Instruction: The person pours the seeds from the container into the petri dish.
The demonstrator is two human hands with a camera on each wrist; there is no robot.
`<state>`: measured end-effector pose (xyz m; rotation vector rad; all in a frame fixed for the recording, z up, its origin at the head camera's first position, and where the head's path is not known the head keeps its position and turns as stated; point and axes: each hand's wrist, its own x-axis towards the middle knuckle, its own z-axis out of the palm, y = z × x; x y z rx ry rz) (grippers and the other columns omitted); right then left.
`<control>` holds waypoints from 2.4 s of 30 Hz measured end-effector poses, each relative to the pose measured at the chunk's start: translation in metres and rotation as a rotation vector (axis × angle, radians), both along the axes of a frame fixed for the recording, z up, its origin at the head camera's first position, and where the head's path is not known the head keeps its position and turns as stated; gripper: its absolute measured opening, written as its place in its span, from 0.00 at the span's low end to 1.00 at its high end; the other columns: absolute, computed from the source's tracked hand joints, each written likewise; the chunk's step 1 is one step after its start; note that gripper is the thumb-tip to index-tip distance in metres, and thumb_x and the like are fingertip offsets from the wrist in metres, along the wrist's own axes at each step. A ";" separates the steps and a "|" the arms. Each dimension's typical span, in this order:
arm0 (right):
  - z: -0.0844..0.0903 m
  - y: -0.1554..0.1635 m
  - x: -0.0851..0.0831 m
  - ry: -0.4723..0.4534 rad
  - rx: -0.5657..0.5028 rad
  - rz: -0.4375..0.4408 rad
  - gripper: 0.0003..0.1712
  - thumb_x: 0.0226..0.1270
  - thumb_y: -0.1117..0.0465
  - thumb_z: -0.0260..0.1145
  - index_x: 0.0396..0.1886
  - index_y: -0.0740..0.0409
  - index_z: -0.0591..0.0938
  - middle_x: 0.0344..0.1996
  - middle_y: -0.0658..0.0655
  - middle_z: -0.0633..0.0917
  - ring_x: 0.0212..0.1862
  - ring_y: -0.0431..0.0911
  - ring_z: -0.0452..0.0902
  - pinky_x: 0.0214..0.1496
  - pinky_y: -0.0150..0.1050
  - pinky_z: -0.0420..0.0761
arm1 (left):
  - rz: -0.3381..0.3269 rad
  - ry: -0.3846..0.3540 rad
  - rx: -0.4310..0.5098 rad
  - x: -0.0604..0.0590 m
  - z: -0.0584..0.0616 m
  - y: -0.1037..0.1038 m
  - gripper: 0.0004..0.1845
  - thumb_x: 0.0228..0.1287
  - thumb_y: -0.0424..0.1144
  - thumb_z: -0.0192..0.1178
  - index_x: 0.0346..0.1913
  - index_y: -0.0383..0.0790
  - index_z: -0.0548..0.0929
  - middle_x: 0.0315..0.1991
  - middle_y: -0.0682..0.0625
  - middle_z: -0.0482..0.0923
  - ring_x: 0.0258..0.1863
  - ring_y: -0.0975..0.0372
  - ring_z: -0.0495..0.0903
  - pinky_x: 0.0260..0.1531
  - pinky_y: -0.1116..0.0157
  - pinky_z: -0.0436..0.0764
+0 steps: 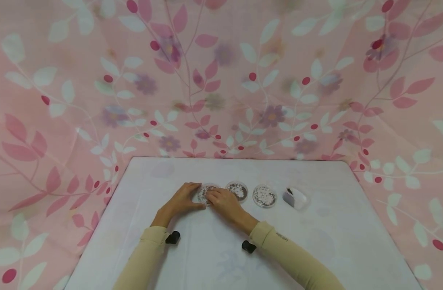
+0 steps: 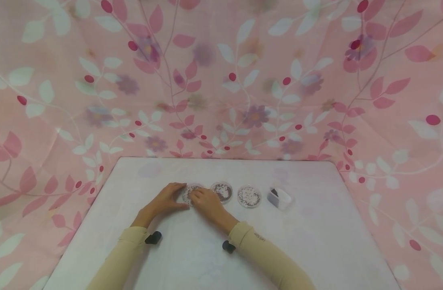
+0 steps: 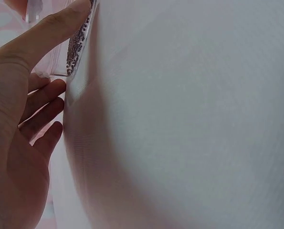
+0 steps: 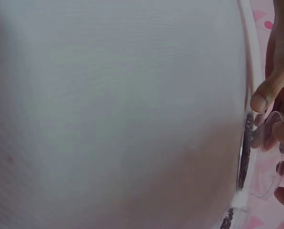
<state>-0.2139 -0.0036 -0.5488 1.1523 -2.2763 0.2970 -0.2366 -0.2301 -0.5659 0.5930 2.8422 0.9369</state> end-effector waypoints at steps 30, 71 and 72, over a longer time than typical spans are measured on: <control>-0.003 0.007 0.007 0.061 0.245 0.024 0.14 0.64 0.63 0.66 0.49 0.50 0.85 0.51 0.51 0.87 0.53 0.45 0.83 0.54 0.35 0.83 | -0.025 0.077 -0.022 0.003 0.006 0.006 0.46 0.44 0.52 0.79 0.67 0.38 0.73 0.61 0.43 0.76 0.64 0.50 0.71 0.66 0.50 0.71; 0.018 0.026 0.006 -0.207 0.191 -0.058 0.32 0.64 0.41 0.66 0.62 0.53 0.78 0.62 0.56 0.80 0.66 0.51 0.74 0.69 0.45 0.74 | 0.005 0.103 -0.059 0.010 0.012 0.011 0.52 0.47 0.62 0.73 0.73 0.43 0.65 0.68 0.40 0.68 0.69 0.46 0.66 0.64 0.42 0.71; 0.020 0.030 0.006 -0.231 0.184 -0.082 0.35 0.63 0.38 0.66 0.64 0.53 0.76 0.64 0.57 0.78 0.67 0.52 0.72 0.70 0.48 0.72 | 0.013 0.119 -0.066 0.012 0.014 0.012 0.52 0.47 0.63 0.72 0.73 0.43 0.65 0.69 0.40 0.68 0.69 0.45 0.66 0.63 0.41 0.71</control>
